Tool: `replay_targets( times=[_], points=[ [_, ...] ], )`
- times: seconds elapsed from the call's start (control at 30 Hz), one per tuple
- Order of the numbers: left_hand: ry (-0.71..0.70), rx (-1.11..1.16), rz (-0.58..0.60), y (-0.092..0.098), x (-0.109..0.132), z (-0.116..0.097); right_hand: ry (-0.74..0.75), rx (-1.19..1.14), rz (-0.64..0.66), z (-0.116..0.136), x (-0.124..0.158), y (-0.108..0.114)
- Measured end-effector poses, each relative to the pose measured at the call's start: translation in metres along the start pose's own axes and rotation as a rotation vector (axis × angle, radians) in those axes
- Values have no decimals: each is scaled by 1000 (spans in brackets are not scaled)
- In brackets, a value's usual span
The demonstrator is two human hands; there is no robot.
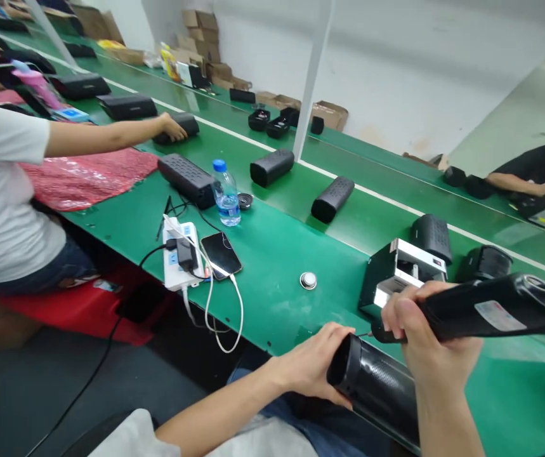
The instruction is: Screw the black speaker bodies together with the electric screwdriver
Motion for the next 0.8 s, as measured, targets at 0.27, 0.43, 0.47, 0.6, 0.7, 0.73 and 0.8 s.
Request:
replay_targets(
  times=[0.27,0.43,0.47,0.6,0.7,0.73,0.8],
  points=[
    [-21,-19,-12,-2,0,10,-16,6,-44,-9,-1,5],
    [30,-17,3,7,3,-5,-65,81,-87,-9,0,2],
    [46,-15,6,9,2,-7,-62,86,-66,-3,-4,3],
    [114,-58,54,13,1,-10,159,92,-132,52,-23,33],
    [126,-95,77,13,3,-12,371,133,-310,89,-29,70],
    [126,-100,78,13,3,-13,406,142,-354,92,-31,81],
    [128,-104,77,12,4,-13,419,163,-415,85,-37,95]
  ],
)
Point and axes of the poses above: each hand's wrist, its own x-axis away from the middle knuckle, its own y-axis out of the back of the hand, z = x × y, the point moved 5 cm from there along -x, towards the middle knuckle, and after that the axes turned 10 degrees about -y, right-handed, at the moved point
